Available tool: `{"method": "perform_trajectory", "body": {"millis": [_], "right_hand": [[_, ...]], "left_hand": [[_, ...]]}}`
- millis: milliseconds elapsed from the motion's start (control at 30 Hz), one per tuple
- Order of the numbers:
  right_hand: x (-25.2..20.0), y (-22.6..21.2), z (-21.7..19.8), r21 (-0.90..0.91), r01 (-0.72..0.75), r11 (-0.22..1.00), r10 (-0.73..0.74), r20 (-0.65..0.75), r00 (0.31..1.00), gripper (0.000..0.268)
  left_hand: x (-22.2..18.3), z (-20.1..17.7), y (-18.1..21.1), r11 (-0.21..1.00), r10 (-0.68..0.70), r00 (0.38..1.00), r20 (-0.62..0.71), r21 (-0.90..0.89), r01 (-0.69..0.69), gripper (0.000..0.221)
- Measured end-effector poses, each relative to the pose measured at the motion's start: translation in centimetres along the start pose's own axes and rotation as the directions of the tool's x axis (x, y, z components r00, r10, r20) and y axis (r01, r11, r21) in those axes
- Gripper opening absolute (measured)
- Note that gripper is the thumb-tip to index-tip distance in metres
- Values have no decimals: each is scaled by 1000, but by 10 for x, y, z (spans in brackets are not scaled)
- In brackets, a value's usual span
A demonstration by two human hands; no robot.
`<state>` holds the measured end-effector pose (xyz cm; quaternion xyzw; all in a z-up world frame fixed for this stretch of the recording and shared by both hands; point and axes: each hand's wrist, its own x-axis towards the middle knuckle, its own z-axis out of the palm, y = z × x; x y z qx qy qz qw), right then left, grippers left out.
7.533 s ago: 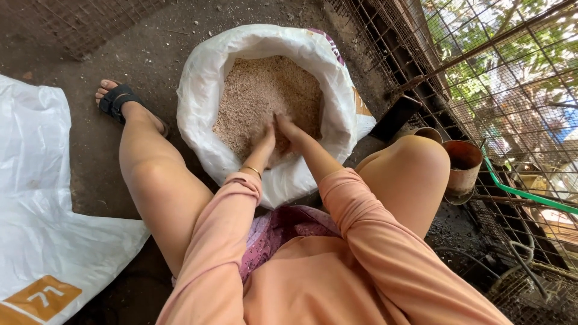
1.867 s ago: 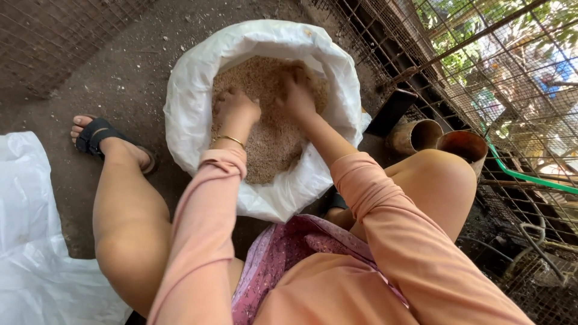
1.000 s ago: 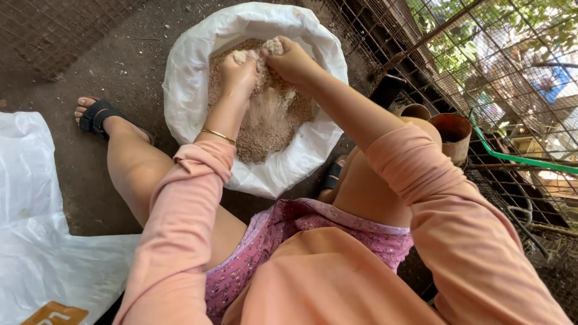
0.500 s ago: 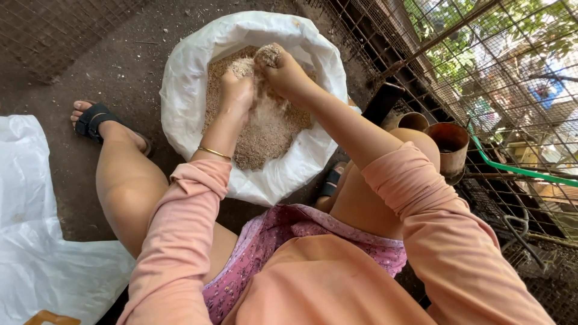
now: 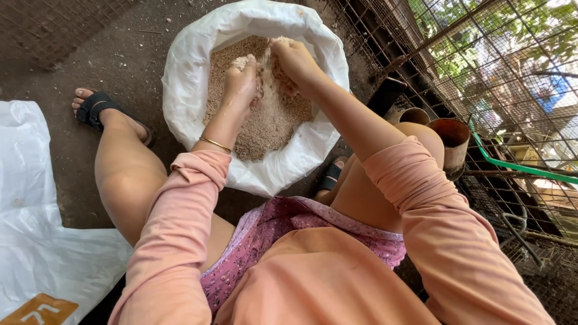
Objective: The person mixes animal feed by hand inside a large white bag, stirring and sifting the grains through their fingers.
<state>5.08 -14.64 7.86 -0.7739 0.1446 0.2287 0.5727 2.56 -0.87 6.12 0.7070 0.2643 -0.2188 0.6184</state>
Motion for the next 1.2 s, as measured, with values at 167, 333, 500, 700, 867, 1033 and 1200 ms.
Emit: {"method": "perform_trajectory", "body": {"millis": [167, 333, 500, 700, 867, 1033, 1200], "right_hand": [[-4, -5, -7, 114, -84, 990, 83, 14, 996, 11], [-7, -3, -6, 139, -23, 990, 19, 32, 999, 24], [1, 1, -2, 46, 46, 998, -41, -95, 995, 14], [-21, -21, -2, -70, -8, 998, 3, -66, 998, 22], [-12, -13, 2, -133, 58, 989, -71, -89, 994, 33], [3, 0, -1, -38, 245, 969, -246, -53, 968, 41], [1, -3, -1, 61, 136, 989, -131, -76, 989, 17]], "left_hand": [[16, -5, -15, 993, 22, 999, 36, -116, -18, 39], [18, -8, -17, 1000, 16, 1000, -21, -13, -16, 75], [-4, -14, -1, 964, -7, 999, 44, -266, 19, 50], [18, -5, -12, 994, -55, 996, -66, -97, 49, 57], [15, -1, -11, 991, -41, 997, -59, -127, 33, 30], [-12, -6, 6, 999, 52, 994, 93, -20, -50, 61], [1, -3, 0, 995, 99, 988, 120, -41, -95, 38]]}}
